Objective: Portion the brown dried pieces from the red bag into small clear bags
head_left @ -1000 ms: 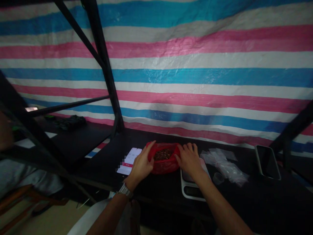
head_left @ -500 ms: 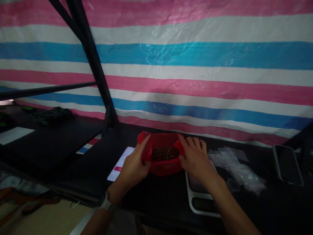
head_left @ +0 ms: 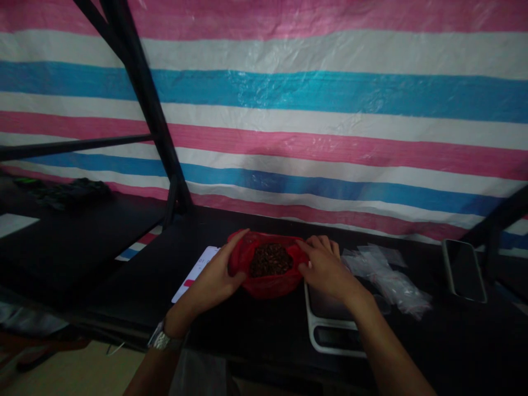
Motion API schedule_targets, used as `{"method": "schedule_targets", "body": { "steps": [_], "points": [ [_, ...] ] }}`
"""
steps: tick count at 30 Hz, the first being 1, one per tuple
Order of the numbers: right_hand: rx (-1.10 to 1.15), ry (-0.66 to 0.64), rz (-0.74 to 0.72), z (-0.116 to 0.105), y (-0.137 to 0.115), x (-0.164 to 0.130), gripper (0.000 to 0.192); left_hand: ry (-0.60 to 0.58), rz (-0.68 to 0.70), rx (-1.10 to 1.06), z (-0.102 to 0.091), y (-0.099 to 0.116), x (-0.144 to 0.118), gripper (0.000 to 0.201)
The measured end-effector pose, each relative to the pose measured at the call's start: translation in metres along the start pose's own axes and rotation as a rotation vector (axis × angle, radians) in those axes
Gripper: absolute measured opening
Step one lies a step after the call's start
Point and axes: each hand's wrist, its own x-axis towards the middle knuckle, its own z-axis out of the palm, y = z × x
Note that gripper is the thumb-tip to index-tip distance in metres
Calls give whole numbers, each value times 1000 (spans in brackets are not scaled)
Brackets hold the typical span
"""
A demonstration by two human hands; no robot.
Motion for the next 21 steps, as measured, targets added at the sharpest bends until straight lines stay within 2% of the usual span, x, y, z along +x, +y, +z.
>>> {"method": "schedule_targets", "body": {
  "steps": [2, 5, 7, 9, 11, 13, 15, 19, 21],
  "points": [
    [96, 65, -6, -17, 19, -5, 53, 51, -23, -64, -7, 5, -1, 72],
    [191, 166, 66, -41, 65, -26, 44, 209, -69, 26, -14, 11, -6, 65],
    [221, 111, 148, -52, 100, -50, 41, 321, -58, 130, -16, 16, -11, 66],
    [254, -20, 248, -56, 131, -76, 42, 410, -37, 196, -15, 24, -17, 66],
    [312, -169, 321, -55, 150, -97, 45, 466, -13, 223, -13, 37, -22, 63],
    [353, -229, 344, -49, 158, -109, 47, 486, 18, 232, -9, 50, -26, 60],
    [376, -219, 318, -42, 156, -114, 47, 483, 56, 234, -7, 62, -29, 57],
    [406, -149, 221, -28, 146, -112, 43, 434, 130, 282, -7, 74, -32, 53],
    [417, -58, 170, -25, 145, -107, 35, 414, 157, 321, -8, 76, -35, 51]
  ]
}}
